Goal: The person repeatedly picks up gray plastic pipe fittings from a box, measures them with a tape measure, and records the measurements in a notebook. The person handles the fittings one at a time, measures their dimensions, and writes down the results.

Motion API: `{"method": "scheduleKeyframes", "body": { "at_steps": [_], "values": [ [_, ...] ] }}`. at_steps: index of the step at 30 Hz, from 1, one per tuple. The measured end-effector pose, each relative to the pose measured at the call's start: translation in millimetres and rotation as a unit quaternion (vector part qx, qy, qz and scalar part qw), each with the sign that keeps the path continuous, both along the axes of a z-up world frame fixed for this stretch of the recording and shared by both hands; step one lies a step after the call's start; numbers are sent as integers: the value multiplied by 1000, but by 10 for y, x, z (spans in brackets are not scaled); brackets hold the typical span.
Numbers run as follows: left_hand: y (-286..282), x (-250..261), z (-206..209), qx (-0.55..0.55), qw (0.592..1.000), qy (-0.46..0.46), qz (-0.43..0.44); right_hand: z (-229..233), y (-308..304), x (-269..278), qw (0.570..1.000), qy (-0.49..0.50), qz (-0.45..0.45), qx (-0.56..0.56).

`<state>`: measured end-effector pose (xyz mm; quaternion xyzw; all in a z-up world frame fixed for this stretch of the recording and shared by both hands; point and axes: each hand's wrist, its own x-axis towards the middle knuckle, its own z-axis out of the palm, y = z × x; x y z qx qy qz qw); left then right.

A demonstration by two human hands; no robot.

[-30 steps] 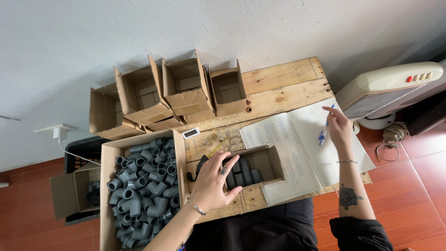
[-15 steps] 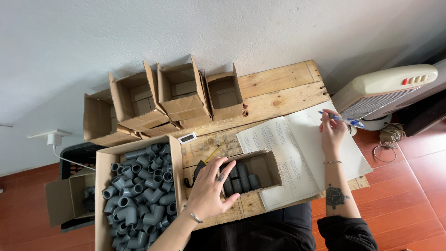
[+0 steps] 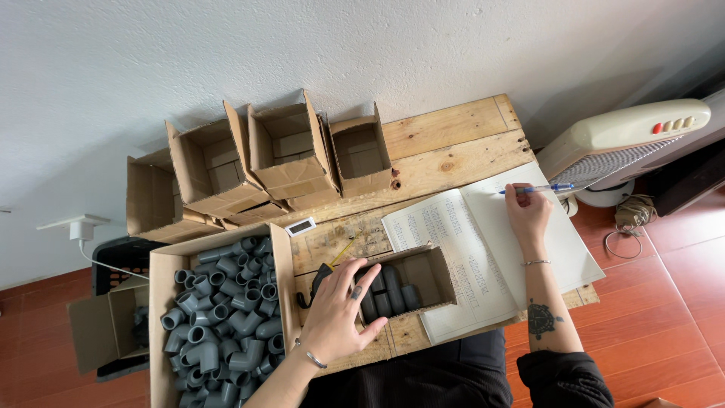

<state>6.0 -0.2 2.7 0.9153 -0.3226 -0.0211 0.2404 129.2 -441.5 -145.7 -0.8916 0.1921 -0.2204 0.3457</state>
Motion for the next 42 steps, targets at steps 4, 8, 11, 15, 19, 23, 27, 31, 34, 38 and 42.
{"method": "scheduleKeyframes", "body": {
  "at_steps": [4,8,11,15,19,23,27,31,34,38,42],
  "values": [
    [1,-4,-8,0,1000,2,2,27,22,-8,1000,-3,13,-10],
    [-1,0,17,-2,1000,7,2,-23,-7,-5,999,-6,11,-36],
    [-2,-2,33,-8,1000,5,2,35,22,-27,1000,-18,11,-15],
    [1,-8,8,-8,1000,-5,4,140,23,-70,997,-33,-5,64],
    [10,-7,-1,-6,1000,-14,4,314,56,-93,989,-61,29,135],
    [11,-16,-11,1,1000,-11,2,278,-176,-184,977,-72,140,-143],
    [13,-18,1,-4,1000,-13,0,97,-350,-216,957,8,161,-243],
    [4,-30,-27,14,1000,-9,1,95,-383,-256,953,13,171,-251],
    [10,-47,-17,14,1000,-13,6,113,-368,-268,956,6,166,-242],
    [22,-75,4,15,1000,-16,6,76,-397,-279,958,-9,153,-243],
    [76,-97,119,-34,998,-53,3,187,-319,-337,958,-4,124,-258]
  ]
}}
